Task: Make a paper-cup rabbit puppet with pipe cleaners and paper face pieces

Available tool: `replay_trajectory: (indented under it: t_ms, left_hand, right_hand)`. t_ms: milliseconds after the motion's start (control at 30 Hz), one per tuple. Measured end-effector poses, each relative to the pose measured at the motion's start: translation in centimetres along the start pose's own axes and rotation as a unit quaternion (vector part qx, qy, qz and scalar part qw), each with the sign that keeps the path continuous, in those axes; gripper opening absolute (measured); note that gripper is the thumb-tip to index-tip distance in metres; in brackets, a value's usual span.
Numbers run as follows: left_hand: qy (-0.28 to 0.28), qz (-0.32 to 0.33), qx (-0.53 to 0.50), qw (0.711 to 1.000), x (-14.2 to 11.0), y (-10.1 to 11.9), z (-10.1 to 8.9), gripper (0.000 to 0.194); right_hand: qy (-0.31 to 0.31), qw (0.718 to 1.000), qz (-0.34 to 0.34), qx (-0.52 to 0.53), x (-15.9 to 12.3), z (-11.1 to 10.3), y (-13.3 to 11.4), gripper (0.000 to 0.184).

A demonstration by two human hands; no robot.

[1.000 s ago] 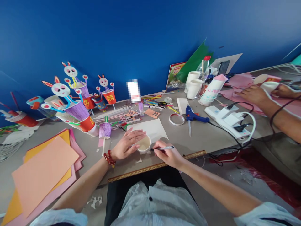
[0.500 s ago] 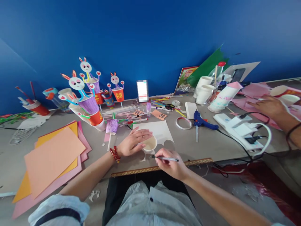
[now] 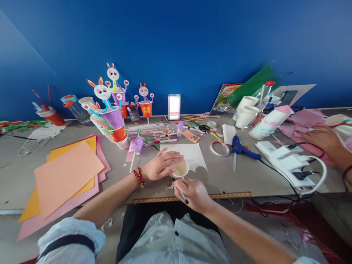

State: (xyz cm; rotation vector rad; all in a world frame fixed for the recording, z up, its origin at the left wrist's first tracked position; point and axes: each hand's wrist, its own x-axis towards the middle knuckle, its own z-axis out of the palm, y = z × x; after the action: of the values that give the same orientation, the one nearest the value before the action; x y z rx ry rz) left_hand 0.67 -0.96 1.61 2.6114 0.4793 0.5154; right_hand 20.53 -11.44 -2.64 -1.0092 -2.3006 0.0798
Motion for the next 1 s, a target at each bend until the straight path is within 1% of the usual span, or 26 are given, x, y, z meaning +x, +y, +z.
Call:
replay_trajectory:
  t_ms: [133, 300, 433, 500, 567, 667, 733, 833, 867, 933, 1000]
  left_hand:
    - [0.001, -0.002, 0.0, 1.0, 0.0, 0.0, 0.0, 0.05]
    - [-0.002, -0.003, -0.002, 1.0, -0.1, 0.0, 0.0, 0.05]
    - [-0.002, -0.005, 0.0, 1.0, -0.1, 0.0, 0.0, 0.05]
    - [-0.001, -0.006, 0.001, 1.0, -0.1, 0.0, 0.1, 0.05]
    - [0.0, -0.007, 0.001, 1.0, -0.1, 0.0, 0.1, 0.05]
    - [0.002, -0.004, 0.001, 1.0, -0.1, -0.1, 0.1, 0.05]
    - [0.0, -0.005, 0.004, 1.0, -0.1, -0.1, 0.1, 0.05]
    - [-0.001, -0.006, 0.009, 1.0, -0.1, -0.2, 0.1, 0.051]
    - [0.001, -0.005, 0.009, 1.0, -0.1, -0.2, 0.1, 0.051]
    - [0.004, -0.003, 0.008, 1.0, -0.1, -0.2, 0.2, 0.051]
    - [0.004, -0.002, 0.006, 1.0, -0.1, -0.1, 0.2, 0.051]
  right_hand:
    - [-0.016, 1.0, 0.006, 0.006, 0.1, -0.5, -0.2, 0.019]
    - [-0.047, 0.998, 0.022, 0.031, 0.0, -2.0, -0.3, 0.015]
    - [-0.041, 0.998, 0.032, 0.04, -0.2, -3.2, 0.2, 0.014]
    - [-0.02, 0.997, 0.045, 0.059, -0.5, -3.7, 0.8, 0.013]
    - [0.016, 0.993, 0.078, 0.086, -1.0, -4.1, 1.6, 0.011]
    - [0.063, 0.974, 0.16, 0.144, -1.5, -4.8, 2.5, 0.005]
    - [0.067, 0.959, 0.204, 0.186, -1.6, -5.2, 2.7, 0.003]
    - [0.058, 0.948, 0.214, 0.229, -1.4, -5.7, 2.5, 0.002]
    - [0.067, 0.946, 0.211, 0.237, -1.3, -5.7, 2.5, 0.002]
    - [0.113, 0.935, 0.219, 0.256, -0.9, -5.8, 2.8, 0.009]
    - [0.149, 0.911, 0.259, 0.284, -0.4, -5.6, 3.7, 0.014]
